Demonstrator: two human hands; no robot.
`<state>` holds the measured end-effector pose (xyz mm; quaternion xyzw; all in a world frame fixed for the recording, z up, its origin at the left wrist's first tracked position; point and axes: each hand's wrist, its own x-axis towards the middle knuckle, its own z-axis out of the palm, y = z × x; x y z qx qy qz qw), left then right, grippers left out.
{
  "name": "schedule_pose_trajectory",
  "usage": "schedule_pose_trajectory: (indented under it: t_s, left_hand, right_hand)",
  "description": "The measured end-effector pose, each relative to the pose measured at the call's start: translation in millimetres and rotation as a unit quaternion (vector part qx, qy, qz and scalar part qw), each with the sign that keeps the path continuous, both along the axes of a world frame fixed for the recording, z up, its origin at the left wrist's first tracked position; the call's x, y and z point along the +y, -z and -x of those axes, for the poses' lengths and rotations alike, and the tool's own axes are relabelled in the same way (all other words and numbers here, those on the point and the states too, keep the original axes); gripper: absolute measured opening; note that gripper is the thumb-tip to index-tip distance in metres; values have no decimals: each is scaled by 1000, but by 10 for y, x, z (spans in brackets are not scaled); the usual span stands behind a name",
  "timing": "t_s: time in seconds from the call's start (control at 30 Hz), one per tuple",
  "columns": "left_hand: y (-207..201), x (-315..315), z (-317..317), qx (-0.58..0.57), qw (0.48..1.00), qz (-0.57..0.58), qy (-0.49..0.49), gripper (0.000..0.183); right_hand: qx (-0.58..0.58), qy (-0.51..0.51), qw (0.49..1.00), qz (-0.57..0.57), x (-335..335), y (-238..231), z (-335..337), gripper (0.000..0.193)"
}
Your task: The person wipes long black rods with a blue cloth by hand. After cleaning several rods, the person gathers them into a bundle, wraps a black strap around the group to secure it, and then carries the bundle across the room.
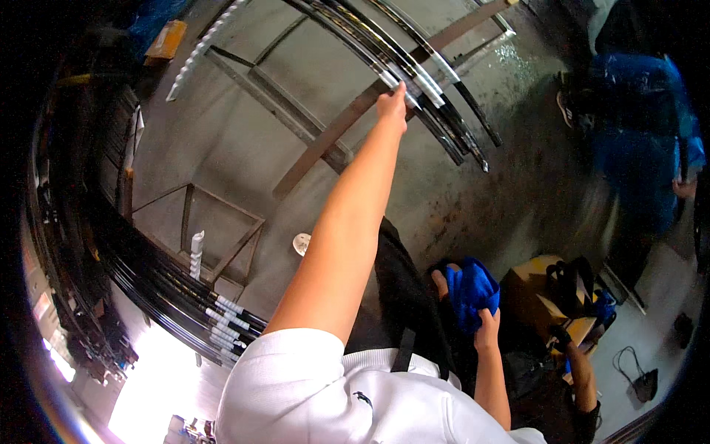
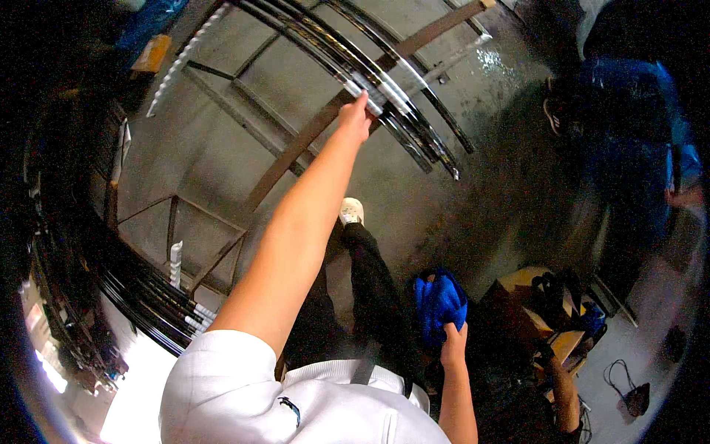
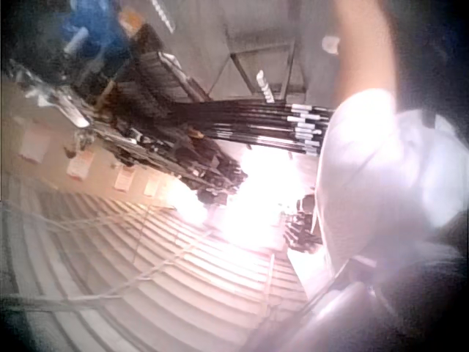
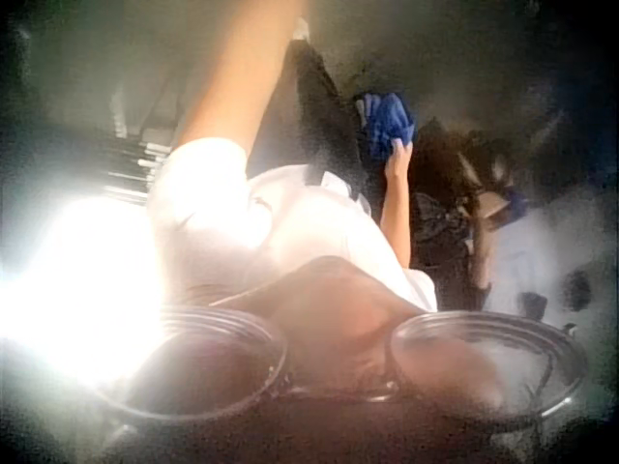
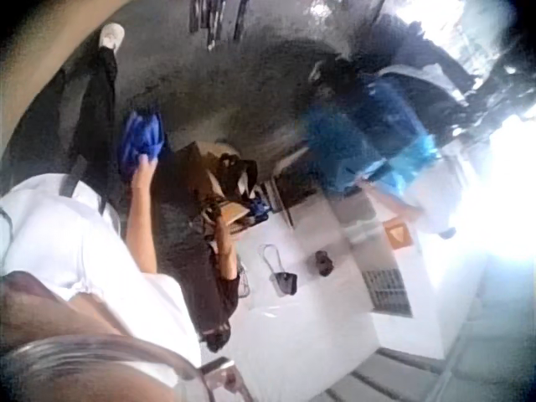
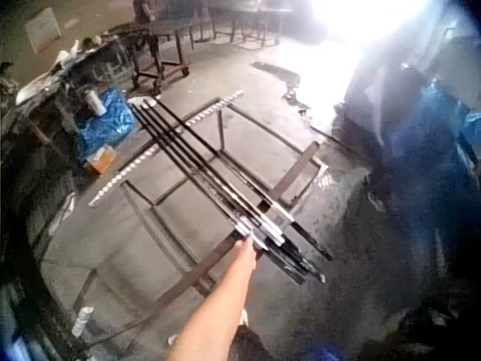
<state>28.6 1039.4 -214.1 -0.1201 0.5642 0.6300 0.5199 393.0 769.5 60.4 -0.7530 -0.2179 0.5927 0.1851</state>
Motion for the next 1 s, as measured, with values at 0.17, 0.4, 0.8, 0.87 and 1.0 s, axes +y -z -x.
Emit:
schedule_pose_trajectory:
  t_s: [0.17, 0.4, 0.8, 0.87, 1.0]
  left_hand:
    - [-203, -247, -52, 67, 997, 24, 18, 20]
    - [-1892, -1878, 1, 49, 990, -51, 124, 30]
    - [-3845, -2786, 317, 229, 967, -108, -39, 25]
    - [-3961, -2893, 497, 258, 952, -157, -51, 32]
    - [-4332, -2941, 413, 192, 971, -138, 18, 31]
  right_hand:
    - [-7, 28, 998, -58, 34, 41, -51, 44]
    - [36, -269, 959, -76, 866, -380, 769, 40]
    - [321, -483, 809, -99, 356, -1108, 2537, 46]
    - [302, -531, 791, -44, 358, -1270, 2395, 48]
    - [356, -490, 793, 65, 641, -1666, 2672, 33]
